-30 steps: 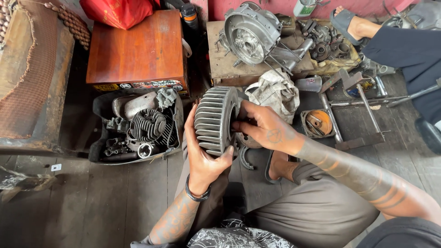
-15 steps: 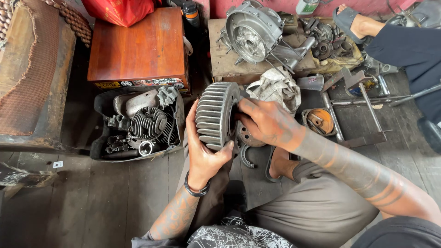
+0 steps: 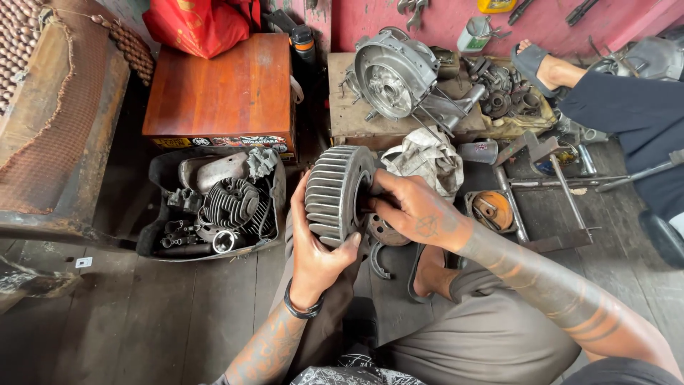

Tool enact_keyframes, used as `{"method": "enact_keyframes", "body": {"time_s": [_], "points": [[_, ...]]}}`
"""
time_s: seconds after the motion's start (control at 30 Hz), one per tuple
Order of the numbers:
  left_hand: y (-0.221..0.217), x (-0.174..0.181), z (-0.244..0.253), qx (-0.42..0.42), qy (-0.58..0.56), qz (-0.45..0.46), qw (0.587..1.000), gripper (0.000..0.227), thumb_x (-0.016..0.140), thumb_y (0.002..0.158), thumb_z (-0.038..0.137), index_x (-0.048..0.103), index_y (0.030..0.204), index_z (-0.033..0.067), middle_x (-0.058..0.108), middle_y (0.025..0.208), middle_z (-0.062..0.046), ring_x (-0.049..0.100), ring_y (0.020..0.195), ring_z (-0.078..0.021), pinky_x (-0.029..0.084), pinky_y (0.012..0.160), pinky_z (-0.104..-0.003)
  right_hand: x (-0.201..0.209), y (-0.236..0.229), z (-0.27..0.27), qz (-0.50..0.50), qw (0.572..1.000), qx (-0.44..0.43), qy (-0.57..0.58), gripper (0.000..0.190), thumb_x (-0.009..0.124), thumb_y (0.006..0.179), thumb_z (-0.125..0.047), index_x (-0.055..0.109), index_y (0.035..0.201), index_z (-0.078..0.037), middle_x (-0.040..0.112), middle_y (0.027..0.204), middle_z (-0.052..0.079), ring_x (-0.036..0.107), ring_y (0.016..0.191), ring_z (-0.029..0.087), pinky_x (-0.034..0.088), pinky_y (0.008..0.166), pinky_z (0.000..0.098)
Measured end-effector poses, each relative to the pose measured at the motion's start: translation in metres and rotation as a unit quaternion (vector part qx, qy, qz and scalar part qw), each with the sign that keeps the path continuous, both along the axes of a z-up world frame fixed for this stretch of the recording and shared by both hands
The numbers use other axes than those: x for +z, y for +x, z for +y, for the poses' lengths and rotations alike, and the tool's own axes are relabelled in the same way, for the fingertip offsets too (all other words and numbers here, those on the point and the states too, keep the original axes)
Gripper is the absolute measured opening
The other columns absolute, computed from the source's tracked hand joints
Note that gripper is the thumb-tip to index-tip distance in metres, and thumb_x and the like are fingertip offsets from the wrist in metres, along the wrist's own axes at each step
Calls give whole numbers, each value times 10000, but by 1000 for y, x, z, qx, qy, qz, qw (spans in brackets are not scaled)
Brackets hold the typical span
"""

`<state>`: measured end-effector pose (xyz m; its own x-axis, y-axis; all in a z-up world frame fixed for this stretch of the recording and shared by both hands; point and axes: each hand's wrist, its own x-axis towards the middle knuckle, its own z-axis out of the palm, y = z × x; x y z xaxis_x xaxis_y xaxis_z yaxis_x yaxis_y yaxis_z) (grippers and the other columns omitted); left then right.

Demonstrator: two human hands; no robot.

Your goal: The person sits on the floor and smooths the surfaces of a metal mechanical part using a piece of sandpaper. They rotate the part to sand different areas, including the grooved side and the flat face, and occasionally wipe it with a cloth.

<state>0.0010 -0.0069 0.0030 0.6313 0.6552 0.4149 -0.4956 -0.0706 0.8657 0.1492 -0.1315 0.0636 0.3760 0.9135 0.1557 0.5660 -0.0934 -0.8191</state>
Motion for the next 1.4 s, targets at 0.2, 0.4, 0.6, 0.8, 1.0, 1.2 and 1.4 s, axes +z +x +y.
{"method": "enact_keyframes", "body": {"time_s": [0.2, 0.4, 0.6, 0.8, 1.0, 1.2, 1.4], "points": [[4, -4, 2, 4, -2, -5, 1000, 1063, 822, 600, 168, 313, 1519, 5, 528, 1374, -203, 470, 1285, -247, 402, 1107, -475, 8, -6, 5, -52, 998, 15, 30, 170, 542, 960, 74, 653, 1073, 14, 727, 893, 262, 712, 867, 503, 602, 689, 610], [1, -4, -1, 14, 14, 0, 1000, 1069, 835, 600, 184, 314, 1516, 7, 492, 1418, -212, 432, 1334, -265, 363, 1140, -493, 8, 1, 6, -133, 990, 16, 37, 98, 572, 978, 49, 645, 1023, -1, 694, 840, 251, 704, 777, 477, 597, 653, 558], [-1, -1, 6, 7, 7, -14, 1000, 1024, 808, 619, 166, 324, 1507, 2, 566, 1305, -186, 511, 1226, -220, 435, 1091, -473, -5, 0, 6, 17, 1000, 21, 9, 53, 643, 941, -13, 652, 969, -57, 760, 841, 112, 714, 802, 193, 595, 737, 469], [2, -10, 13, 6, 7, -9, 1000, 1045, 827, 618, 166, 310, 1509, -9, 583, 1274, -183, 550, 1195, -209, 475, 1062, -457, 2, -5, 11, -131, 991, 1, 8, 178, 524, 996, 39, 636, 1132, 12, 695, 920, 280, 683, 799, 516, 583, 628, 610], [-5, -1, 6, -4, 33, 5, 999, 1094, 826, 598, 144, 272, 1530, 2, 557, 1276, -178, 544, 1168, -213, 468, 1056, -449, 0, -2, 6, -110, 994, 3, 15, 410, 478, 993, 41, 537, 1393, -20, 704, 989, 263, 695, 799, 521, 618, 570, 617], [-4, -4, 8, -5, 31, 6, 999, 1068, 799, 611, 114, 267, 1530, -1, 558, 1263, -174, 546, 1175, -215, 469, 1054, -446, -7, -1, 1, -55, 997, -9, -51, 428, 596, 907, -23, 635, 1324, -109, 749, 1052, 218, 722, 882, 493, 599, 641, 615], [0, -3, 5, -4, 35, 4, 999, 1062, 802, 610, 107, 273, 1525, 5, 556, 1267, -179, 544, 1168, -219, 472, 1047, -457, -22, 16, 3, -267, 964, 10, -6, 385, 503, 996, -1, 609, 1351, -108, 688, 988, 240, 692, 693, 493, 600, 473, 585]]}}
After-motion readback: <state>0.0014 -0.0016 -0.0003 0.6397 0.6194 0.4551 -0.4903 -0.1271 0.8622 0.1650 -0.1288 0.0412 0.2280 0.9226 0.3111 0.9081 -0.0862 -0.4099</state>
